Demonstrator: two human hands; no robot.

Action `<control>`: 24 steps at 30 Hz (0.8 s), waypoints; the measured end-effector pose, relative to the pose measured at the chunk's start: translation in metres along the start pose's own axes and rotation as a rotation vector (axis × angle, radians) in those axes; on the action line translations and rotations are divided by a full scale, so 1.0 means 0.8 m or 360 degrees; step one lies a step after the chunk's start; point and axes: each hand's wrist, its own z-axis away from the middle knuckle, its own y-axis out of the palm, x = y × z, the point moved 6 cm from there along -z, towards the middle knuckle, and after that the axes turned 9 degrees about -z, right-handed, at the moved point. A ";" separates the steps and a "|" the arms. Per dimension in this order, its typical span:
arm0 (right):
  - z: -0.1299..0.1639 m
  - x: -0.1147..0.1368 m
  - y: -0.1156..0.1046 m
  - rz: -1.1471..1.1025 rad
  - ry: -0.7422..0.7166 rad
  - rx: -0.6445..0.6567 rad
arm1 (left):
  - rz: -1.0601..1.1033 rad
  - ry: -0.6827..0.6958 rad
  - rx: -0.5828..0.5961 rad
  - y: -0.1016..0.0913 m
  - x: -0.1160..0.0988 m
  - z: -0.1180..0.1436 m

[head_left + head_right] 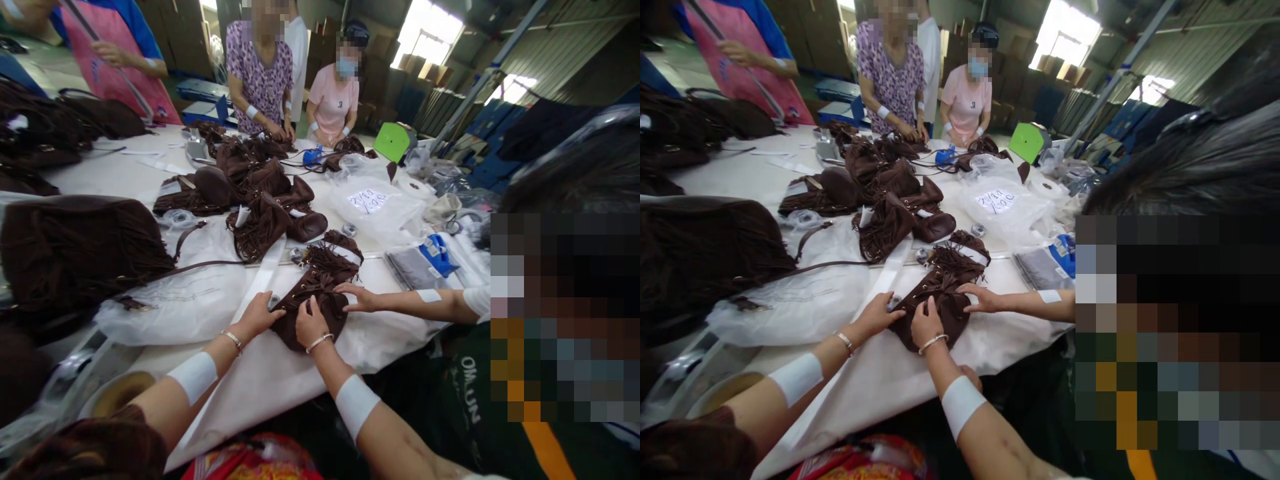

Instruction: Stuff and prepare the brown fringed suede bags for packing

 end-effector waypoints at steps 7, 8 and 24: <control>0.082 -0.047 -0.014 -0.0192 -0.0033 0.0220 | -0.0057 -0.0225 0.0015 0.006 -0.006 0.011; 0.091 -0.044 -0.028 -0.0023 -0.0135 0.0135 | -0.0059 -0.0241 0.0020 0.007 -0.007 0.010; 0.098 -0.030 -0.049 0.2669 -0.0680 -0.0151 | 0.0070 0.0119 -0.0062 0.021 -0.013 0.012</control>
